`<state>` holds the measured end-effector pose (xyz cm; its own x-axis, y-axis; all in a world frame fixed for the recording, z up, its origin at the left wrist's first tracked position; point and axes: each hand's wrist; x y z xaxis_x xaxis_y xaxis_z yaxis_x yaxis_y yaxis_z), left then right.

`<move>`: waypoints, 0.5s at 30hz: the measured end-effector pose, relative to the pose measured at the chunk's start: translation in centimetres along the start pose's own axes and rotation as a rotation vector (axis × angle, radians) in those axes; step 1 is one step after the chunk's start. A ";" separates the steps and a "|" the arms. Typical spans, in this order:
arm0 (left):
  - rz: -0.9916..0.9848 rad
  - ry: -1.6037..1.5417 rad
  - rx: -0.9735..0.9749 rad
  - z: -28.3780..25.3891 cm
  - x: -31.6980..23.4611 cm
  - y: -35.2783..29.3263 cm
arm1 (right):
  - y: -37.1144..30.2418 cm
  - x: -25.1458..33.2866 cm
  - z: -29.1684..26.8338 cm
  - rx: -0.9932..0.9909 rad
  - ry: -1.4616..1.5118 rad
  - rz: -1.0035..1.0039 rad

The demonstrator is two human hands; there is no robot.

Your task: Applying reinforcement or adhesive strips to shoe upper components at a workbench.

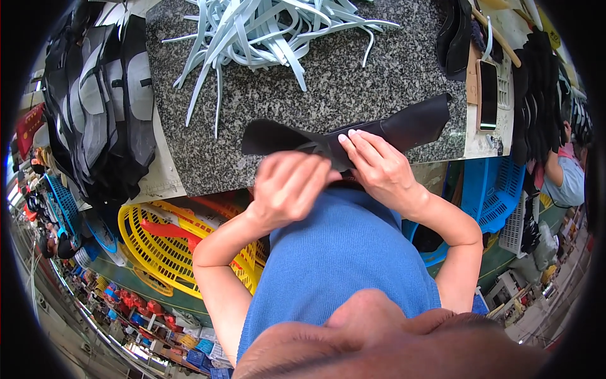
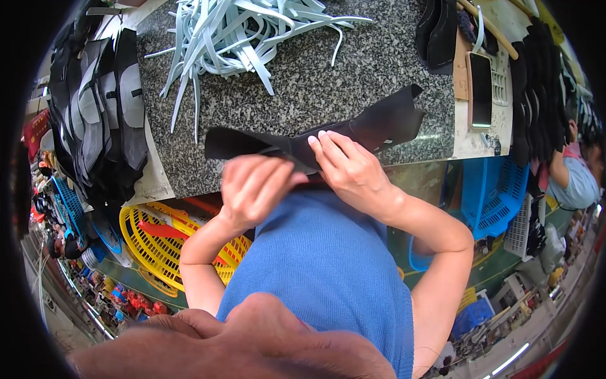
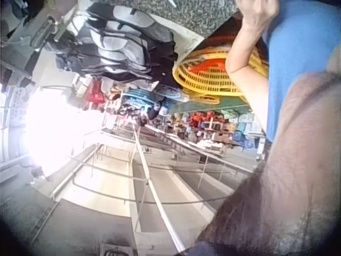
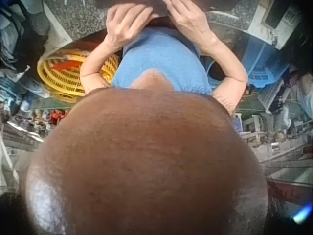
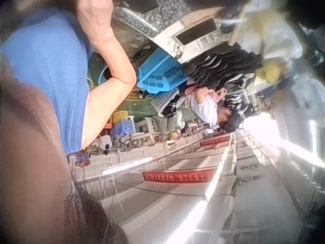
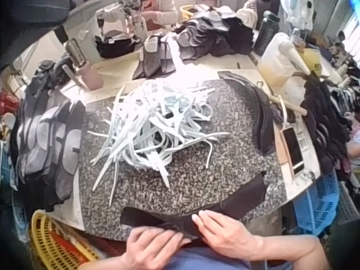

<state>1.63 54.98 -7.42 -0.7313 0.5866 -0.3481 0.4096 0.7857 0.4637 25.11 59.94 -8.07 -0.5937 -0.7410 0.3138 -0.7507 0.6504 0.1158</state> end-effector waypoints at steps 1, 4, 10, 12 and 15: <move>-0.043 0.202 0.021 -1.3 0.2 -0.2 | 0.0 0.0 0.0 0.003 -0.034 -0.016; -0.270 0.215 -0.136 -1.7 2.1 -1.3 | 0.2 0.0 0.0 -0.021 0.003 -0.062; -0.536 -0.164 -0.045 -2.3 3.5 1.2 | 1.2 -0.1 0.2 0.039 0.241 -0.084; -0.554 -0.315 0.093 -2.2 5.0 0.1 | 1.8 0.5 -0.1 0.048 0.243 -0.006; -0.545 -0.446 0.164 -2.7 5.0 -0.2 | 1.8 1.4 0.3 0.046 0.239 0.029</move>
<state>-3.56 57.21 -7.09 -0.5767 0.0997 -0.8108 0.1523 0.9882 0.0132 22.86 60.02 -7.74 -0.5334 -0.6581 0.5314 -0.7502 0.6583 0.0623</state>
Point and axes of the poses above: each hand's wrist, its own y-axis towards the middle knuckle, its own z-axis out of the palm, x = y × z, and after that the axes turned 3 degrees about -y, right-handed
